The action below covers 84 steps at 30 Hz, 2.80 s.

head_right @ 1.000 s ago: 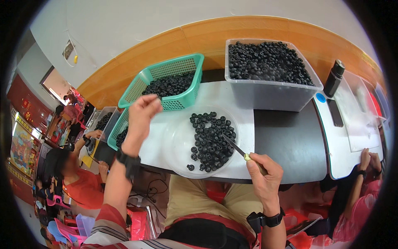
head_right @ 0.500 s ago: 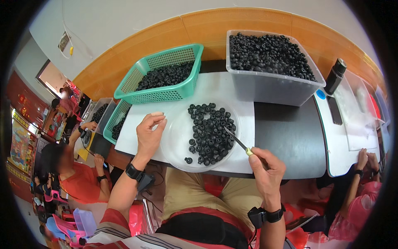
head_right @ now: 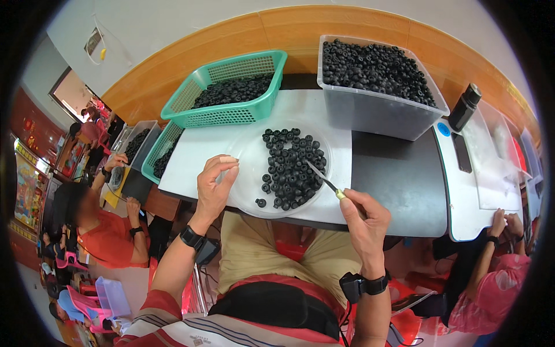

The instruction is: Trimming excess material from small black plastic or rubber components using a utility knife.

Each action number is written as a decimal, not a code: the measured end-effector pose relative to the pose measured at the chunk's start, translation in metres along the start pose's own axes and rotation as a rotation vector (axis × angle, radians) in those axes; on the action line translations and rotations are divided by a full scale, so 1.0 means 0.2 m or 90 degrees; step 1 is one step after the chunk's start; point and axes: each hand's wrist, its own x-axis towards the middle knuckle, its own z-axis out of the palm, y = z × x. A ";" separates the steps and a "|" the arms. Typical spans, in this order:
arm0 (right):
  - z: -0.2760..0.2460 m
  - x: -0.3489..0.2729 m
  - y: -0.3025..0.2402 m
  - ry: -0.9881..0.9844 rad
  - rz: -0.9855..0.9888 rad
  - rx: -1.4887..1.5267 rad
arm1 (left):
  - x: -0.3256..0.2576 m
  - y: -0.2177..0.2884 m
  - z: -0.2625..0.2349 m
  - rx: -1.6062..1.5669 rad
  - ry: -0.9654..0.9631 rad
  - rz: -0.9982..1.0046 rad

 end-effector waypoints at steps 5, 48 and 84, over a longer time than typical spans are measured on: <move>-0.01 0.01 -0.01 -0.017 0.010 -0.009 | 0.00 -0.01 0.01 -0.007 0.012 -0.010; -0.03 0.04 0.02 -0.060 0.065 0.000 | 0.13 0.35 -0.08 -0.002 -0.414 -0.306; 0.05 0.05 -0.02 0.005 0.071 -0.084 | -0.03 0.18 -0.03 0.003 -0.053 0.038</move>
